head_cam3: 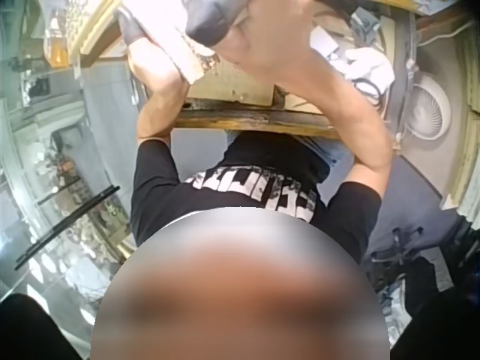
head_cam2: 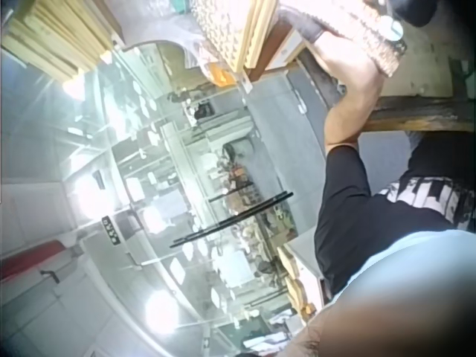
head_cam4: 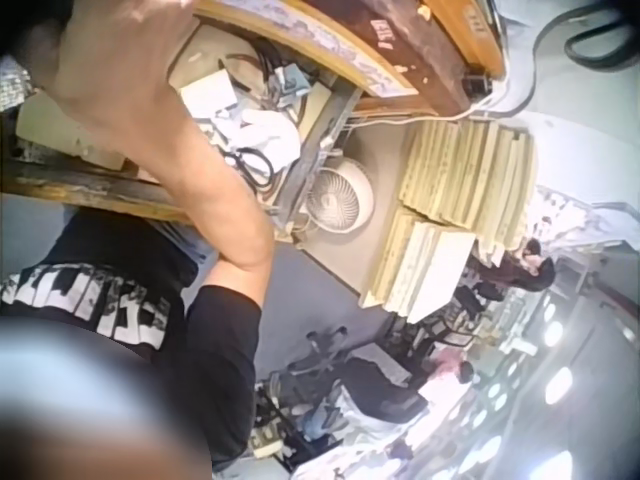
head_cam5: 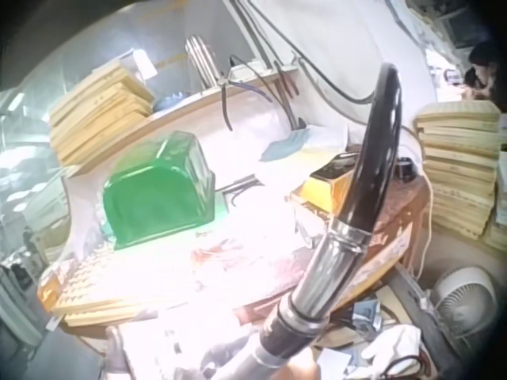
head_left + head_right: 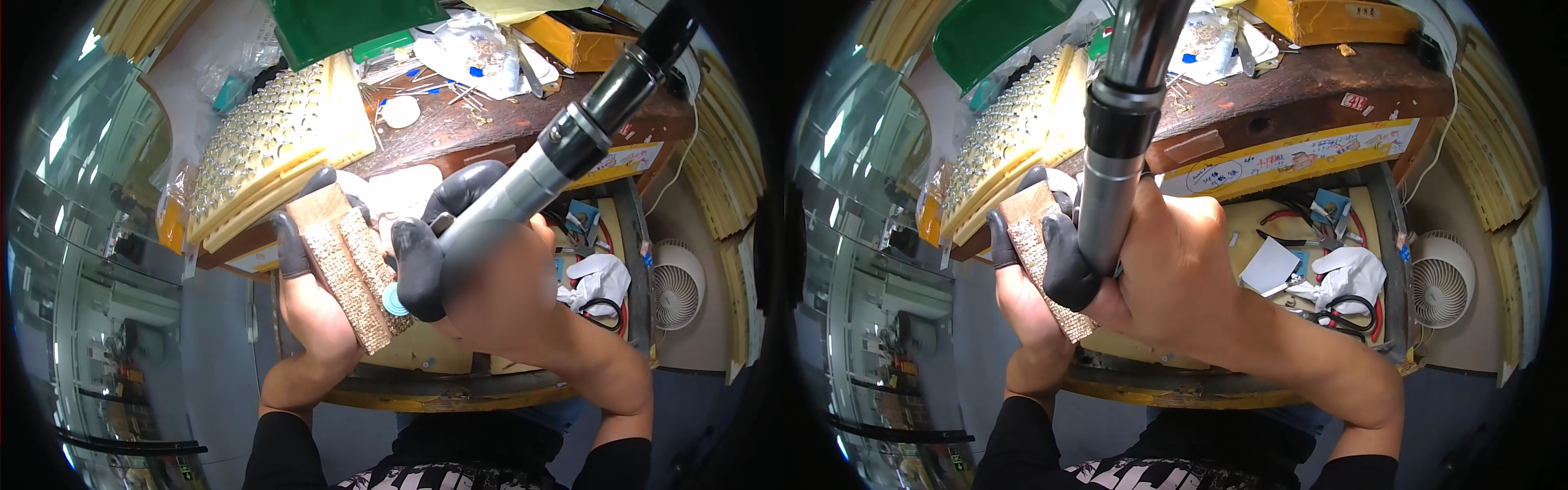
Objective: Polishing a jewelry component using a rotary tool.
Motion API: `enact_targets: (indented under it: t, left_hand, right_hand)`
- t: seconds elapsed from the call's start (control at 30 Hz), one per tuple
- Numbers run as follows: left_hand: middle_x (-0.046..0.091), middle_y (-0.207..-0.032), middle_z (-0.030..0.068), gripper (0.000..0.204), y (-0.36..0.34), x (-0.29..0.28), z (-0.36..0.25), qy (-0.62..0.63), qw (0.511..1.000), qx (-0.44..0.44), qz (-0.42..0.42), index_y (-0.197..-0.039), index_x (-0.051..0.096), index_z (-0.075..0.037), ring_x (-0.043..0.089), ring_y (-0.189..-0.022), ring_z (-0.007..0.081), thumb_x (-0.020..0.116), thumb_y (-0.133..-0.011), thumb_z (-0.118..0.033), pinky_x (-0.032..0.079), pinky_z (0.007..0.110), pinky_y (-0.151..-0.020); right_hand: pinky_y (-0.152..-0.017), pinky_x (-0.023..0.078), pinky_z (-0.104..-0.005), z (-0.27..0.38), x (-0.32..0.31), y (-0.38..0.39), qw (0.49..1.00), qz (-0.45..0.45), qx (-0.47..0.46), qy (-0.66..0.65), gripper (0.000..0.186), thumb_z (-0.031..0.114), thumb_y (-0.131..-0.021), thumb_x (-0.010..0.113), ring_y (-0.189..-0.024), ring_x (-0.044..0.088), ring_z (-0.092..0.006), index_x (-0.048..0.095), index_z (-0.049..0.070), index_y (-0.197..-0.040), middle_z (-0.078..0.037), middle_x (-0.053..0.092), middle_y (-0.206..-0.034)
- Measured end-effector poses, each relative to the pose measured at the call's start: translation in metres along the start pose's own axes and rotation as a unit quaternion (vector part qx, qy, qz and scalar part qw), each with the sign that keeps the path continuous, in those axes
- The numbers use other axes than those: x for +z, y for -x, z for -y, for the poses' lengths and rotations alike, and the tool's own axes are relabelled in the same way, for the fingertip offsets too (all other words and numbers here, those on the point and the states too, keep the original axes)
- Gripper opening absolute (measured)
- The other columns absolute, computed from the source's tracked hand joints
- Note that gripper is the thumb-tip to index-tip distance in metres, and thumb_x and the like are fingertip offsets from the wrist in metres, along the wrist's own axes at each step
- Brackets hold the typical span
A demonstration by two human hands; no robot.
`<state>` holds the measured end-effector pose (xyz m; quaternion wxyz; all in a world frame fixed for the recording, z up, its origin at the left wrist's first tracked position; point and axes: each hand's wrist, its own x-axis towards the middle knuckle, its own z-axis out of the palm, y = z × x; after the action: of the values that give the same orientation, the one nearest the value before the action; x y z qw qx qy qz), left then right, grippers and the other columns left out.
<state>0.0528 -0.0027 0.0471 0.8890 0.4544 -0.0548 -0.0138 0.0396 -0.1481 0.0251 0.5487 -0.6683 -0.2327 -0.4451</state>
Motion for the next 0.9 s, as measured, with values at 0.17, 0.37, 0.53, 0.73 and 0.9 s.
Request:
enact_targets:
  t: [0.17, 0.37, 0.53, 0.73, 0.9]
  left_hand:
    - [0.056, -0.104, 0.0088, 0.06, -0.001, -0.001, 0.002, 0.018, 1.0, -0.003, 0.011, -0.14, 0.047, -0.006, 0.057, -0.095, 0.0219, 0.033, -0.106, -0.053, 0.049, 0.039, -0.086]
    - [0.058, -0.123, 0.0111, 0.058, -0.003, -0.016, 0.0, 0.057, 0.991, -0.014, 0.116, -0.141, 0.045, -0.004, 0.058, -0.114, 0.0254, 0.027, -0.108, -0.048, 0.044, 0.043, -0.107]
    - [0.056, -0.101, 0.0087, 0.06, 0.0, 0.003, 0.001, 0.003, 1.0, 0.009, -0.015, -0.136, 0.05, -0.006, 0.057, -0.09, 0.0227, 0.036, -0.104, -0.056, 0.05, 0.038, -0.081]
    - [0.055, -0.1, 0.0091, 0.059, 0.0, 0.0, 0.0, 0.033, 0.999, -0.003, 0.022, -0.136, 0.049, -0.006, 0.057, -0.09, 0.0226, 0.036, -0.105, -0.055, 0.05, 0.038, -0.08]
    - [0.055, -0.1, 0.0092, 0.06, -0.001, -0.002, 0.001, 0.013, 1.0, 0.005, 0.015, -0.14, 0.047, -0.009, 0.057, -0.09, 0.0222, 0.034, -0.105, -0.056, 0.051, 0.037, -0.079]
  right_hand:
    - [-0.053, 0.048, -0.0283, 0.005, 0.003, -0.002, 1.0, -0.02, 0.012, 0.002, 0.02, 0.012, -0.083, 0.074, -0.054, 0.059, -0.0148, 0.059, -0.002, -0.084, -0.007, 0.061, -0.068]
    - [-0.052, 0.047, -0.0282, 0.004, 0.002, -0.002, 1.0, -0.017, 0.004, 0.012, 0.018, 0.01, -0.083, 0.073, -0.053, 0.058, -0.0145, 0.059, -0.002, -0.084, -0.007, 0.06, -0.068]
    - [-0.052, 0.047, -0.0283, 0.003, 0.005, -0.002, 0.999, -0.031, 0.004, 0.017, 0.017, 0.009, -0.083, 0.073, -0.054, 0.058, -0.0148, 0.06, -0.002, -0.083, -0.007, 0.06, -0.068]
    - [-0.052, 0.047, -0.028, 0.004, 0.005, -0.003, 1.0, -0.03, 0.003, 0.005, 0.016, 0.008, -0.082, 0.073, -0.054, 0.058, -0.0144, 0.06, -0.002, -0.081, -0.007, 0.06, -0.068]
    - [-0.052, 0.047, -0.0271, 0.004, 0.004, -0.003, 1.0, -0.017, 0.002, 0.004, 0.015, 0.006, -0.082, 0.073, -0.054, 0.058, -0.0132, 0.06, -0.003, -0.082, -0.006, 0.061, -0.067]
